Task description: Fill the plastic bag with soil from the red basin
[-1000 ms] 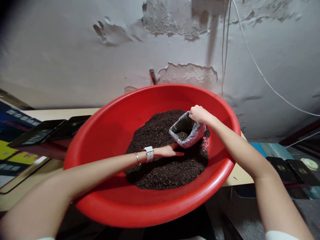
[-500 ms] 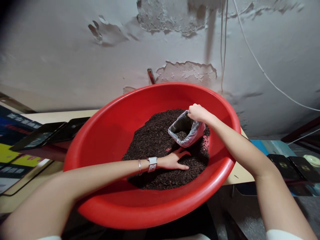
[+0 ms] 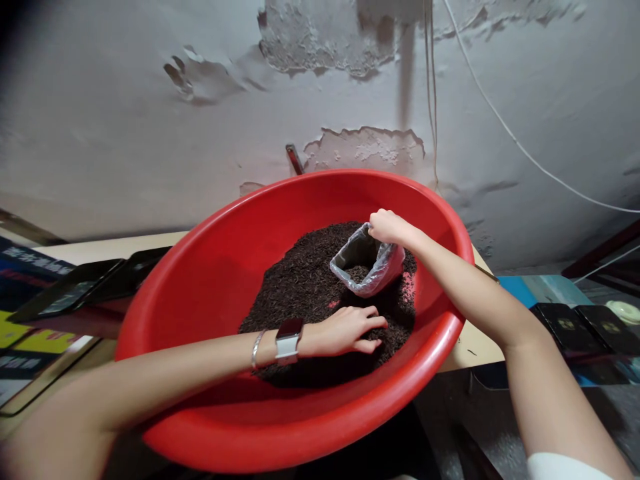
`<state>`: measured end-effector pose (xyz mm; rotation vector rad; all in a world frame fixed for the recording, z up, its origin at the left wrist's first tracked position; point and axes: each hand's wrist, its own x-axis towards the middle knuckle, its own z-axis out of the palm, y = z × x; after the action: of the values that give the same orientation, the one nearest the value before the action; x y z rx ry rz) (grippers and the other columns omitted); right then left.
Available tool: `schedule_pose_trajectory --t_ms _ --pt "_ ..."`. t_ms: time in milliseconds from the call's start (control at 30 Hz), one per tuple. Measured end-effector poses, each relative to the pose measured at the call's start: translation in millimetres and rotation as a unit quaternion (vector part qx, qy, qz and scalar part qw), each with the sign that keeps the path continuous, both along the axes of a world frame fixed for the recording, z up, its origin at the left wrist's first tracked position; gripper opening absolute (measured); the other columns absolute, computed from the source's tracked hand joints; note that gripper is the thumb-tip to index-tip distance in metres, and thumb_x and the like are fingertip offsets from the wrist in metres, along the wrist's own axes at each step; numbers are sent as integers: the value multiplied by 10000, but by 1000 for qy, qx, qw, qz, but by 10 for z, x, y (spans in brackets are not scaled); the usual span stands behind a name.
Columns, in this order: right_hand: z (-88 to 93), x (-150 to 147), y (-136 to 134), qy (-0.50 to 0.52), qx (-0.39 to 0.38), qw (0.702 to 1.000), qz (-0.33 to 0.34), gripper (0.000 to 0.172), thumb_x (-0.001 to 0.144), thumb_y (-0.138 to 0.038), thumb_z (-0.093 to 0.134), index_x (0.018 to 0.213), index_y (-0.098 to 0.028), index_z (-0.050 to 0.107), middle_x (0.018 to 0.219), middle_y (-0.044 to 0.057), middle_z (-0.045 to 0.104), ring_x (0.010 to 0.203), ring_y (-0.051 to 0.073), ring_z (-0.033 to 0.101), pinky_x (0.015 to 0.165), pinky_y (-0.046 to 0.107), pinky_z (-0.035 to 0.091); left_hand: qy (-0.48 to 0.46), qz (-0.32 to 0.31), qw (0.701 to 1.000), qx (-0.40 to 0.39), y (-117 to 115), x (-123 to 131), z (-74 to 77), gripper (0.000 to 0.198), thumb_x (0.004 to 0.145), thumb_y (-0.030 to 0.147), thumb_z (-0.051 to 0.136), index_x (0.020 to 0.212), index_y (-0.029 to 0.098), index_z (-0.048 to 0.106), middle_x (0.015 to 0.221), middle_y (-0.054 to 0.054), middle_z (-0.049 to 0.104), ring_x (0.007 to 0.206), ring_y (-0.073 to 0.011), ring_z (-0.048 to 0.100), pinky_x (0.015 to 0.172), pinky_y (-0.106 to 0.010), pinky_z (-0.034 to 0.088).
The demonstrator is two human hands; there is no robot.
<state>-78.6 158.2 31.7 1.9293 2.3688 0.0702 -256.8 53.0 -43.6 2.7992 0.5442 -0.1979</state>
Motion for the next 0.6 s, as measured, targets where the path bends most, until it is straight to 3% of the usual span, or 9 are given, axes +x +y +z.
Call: schedule_pose_trajectory --t_ms 100,200,267,400,500,600 --pt "-2 -2 2 2 2 1000 2 367 889 -231 424 1079 -73 695 1052 206 683 977 269 658 733 286 466 -89 2 996 13 -50 36 354 299 911 383 537 1154 219 594 1079 -66 614 901 -205 647 780 -296 516" --pt "5 -10 2 5 2 1000 2 364 894 -227 423 1087 -80 694 1053 204 684 980 269 657 734 282 468 -195 96 975 49 92 40 668 253 915 347 518 1123 222 591 1079 -51 608 906 -189 633 833 -313 502" --pt "15 -13 -2 4 -2 1000 2 352 898 -230 438 1098 -88 690 1049 202 685 995 268 651 752 278 467 -246 170 951 83 267 44 790 244 917 341 506 1116 222 585 1066 -48 611 928 -201 625 852 -340 495" --pt "21 -5 -10 3 -7 1000 0 346 911 -261 462 1130 -99 676 1039 193 687 1011 265 646 764 269 461 -278 252 922 97 622 93 753 266 911 357 517 1125 209 570 1051 -56 606 988 -223 615 887 -374 488" --pt "16 6 -11 11 -5 1000 -5 366 930 -289 437 1129 -98 678 1047 194 686 1006 264 648 744 266 460 -268 228 934 58 760 134 618 342 878 363 576 1171 188 555 1141 -79 593 1076 -221 591 963 -364 457" --pt "23 6 -11 15 -7 1000 -10 381 930 -305 436 1126 -89 680 1066 209 680 1006 269 648 736 269 462 -274 195 941 45 771 109 586 335 894 338 549 1188 178 555 1180 -82 615 1120 -210 575 998 -350 434"
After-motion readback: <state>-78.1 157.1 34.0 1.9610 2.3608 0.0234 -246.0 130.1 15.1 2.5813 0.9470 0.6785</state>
